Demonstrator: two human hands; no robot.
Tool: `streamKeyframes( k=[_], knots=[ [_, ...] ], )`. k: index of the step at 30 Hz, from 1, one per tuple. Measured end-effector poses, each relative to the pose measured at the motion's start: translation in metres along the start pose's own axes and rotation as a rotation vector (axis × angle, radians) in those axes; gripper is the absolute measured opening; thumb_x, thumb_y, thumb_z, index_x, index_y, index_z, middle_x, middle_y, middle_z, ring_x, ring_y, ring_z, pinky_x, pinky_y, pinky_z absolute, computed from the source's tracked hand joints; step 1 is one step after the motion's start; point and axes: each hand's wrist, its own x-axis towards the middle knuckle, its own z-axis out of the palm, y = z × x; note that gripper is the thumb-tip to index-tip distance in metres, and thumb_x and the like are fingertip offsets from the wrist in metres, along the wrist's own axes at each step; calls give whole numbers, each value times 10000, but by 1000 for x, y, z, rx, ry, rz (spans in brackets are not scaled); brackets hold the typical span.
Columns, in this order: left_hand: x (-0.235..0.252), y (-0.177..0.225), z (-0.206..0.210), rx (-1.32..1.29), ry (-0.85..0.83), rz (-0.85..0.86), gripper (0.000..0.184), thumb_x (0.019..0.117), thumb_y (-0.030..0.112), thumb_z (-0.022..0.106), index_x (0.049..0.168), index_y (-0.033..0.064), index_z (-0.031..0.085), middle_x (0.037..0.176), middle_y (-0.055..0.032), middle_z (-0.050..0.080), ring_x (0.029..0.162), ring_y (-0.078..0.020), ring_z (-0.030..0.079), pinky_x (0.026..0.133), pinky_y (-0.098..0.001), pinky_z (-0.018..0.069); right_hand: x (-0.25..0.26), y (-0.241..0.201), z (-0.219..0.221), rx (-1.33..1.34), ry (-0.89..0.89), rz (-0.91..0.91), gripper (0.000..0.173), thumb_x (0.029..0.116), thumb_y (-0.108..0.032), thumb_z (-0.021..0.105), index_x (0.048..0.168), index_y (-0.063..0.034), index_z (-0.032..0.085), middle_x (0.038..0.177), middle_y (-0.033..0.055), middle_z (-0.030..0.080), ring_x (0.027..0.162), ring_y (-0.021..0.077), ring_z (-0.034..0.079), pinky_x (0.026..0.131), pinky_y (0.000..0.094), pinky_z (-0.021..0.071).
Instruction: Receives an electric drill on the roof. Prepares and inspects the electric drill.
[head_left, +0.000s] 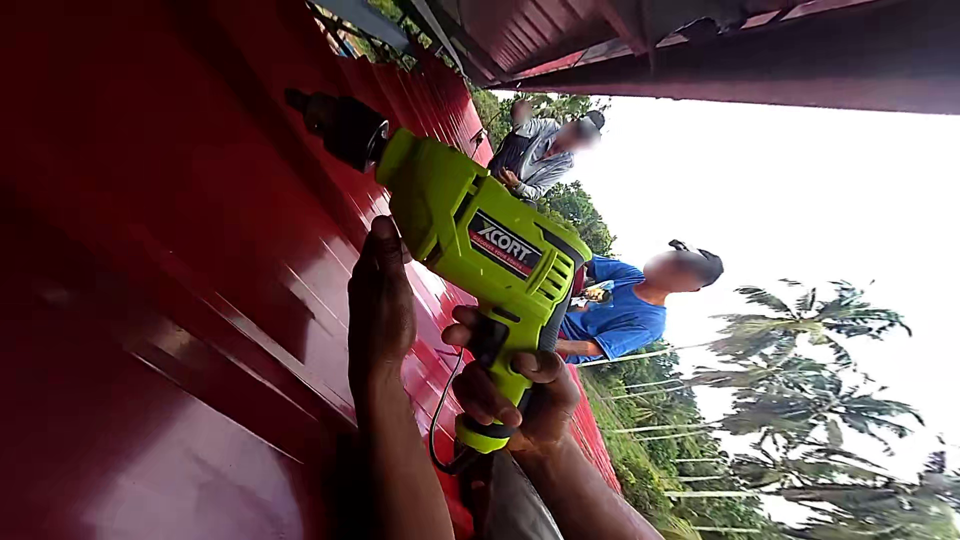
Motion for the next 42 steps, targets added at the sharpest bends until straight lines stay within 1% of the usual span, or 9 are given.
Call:
streamKeyframes(
  k=[2,3,5,7,9,15,26,32,42],
  knots=[
    [-1,2,11,-314,-138,-40,785,1018,713,151,1450,163,508,1337,-36,635,1246,-152,611,1048,-420,533,0,2,-8,27,-22,-3,488,956,-186,640,1406,-18,548,1359,252,616,639,160,657,544,259,529],
    [-2,6,12,-410,-173,-66,840,973,775,166,1468,178,490,1350,-31,635,1240,-164,622,1036,-417,546,-1,3,-13,38,-23,-3,490,955,-184,645,1405,-15,546,1354,252,619,635,160,655,545,260,532],
    [-5,11,13,-462,-191,-108,836,930,819,262,1454,213,504,1289,-26,669,1152,-173,672,947,-392,591,-1,9,-19,49,-10,1,486,953,-187,648,1395,-8,553,1334,253,629,627,158,650,543,264,531],
    [-5,10,14,-455,-182,-158,699,960,729,452,1430,215,520,1240,-52,686,1091,-201,693,892,-395,608,-1,13,-25,34,0,18,483,962,-206,649,1398,-18,558,1338,241,629,632,143,647,555,260,534],
    [-3,5,14,-458,-154,-193,646,964,673,531,1400,196,529,1192,-72,702,1041,-216,712,850,-403,623,1,15,-30,14,14,32,482,964,-216,653,1395,-22,556,1352,242,619,638,141,646,560,261,532],
    [7,-13,9,-473,-123,-205,635,985,673,487,1396,192,539,1140,-83,717,976,-212,721,808,-374,617,9,20,-42,-56,50,75,495,952,-240,681,1391,-39,568,1308,230,651,682,153,661,596,281,539],
    [4,-11,11,-501,-222,-135,613,992,641,523,1420,203,537,1224,-60,692,1077,-186,688,880,-378,598,-8,16,-43,-232,101,98,571,953,-269,723,1448,-77,512,1274,195,659,852,215,700,780,374,594],
    [1,-15,19,-485,-251,-141,678,976,643,558,1531,294,384,1366,-43,625,1171,-215,655,918,-425,590,-16,4,-40,-246,182,94,601,985,-421,669,1424,-48,498,1323,241,621,967,301,707,867,447,598],
    [-1,-27,28,-348,-252,-174,649,959,666,573,1491,337,399,1315,-58,636,1094,-250,673,773,-477,609,-21,0,-50,-267,347,108,629,978,-498,647,1378,-33,507,1239,237,654,1009,317,709,894,454,602]
  ],
)
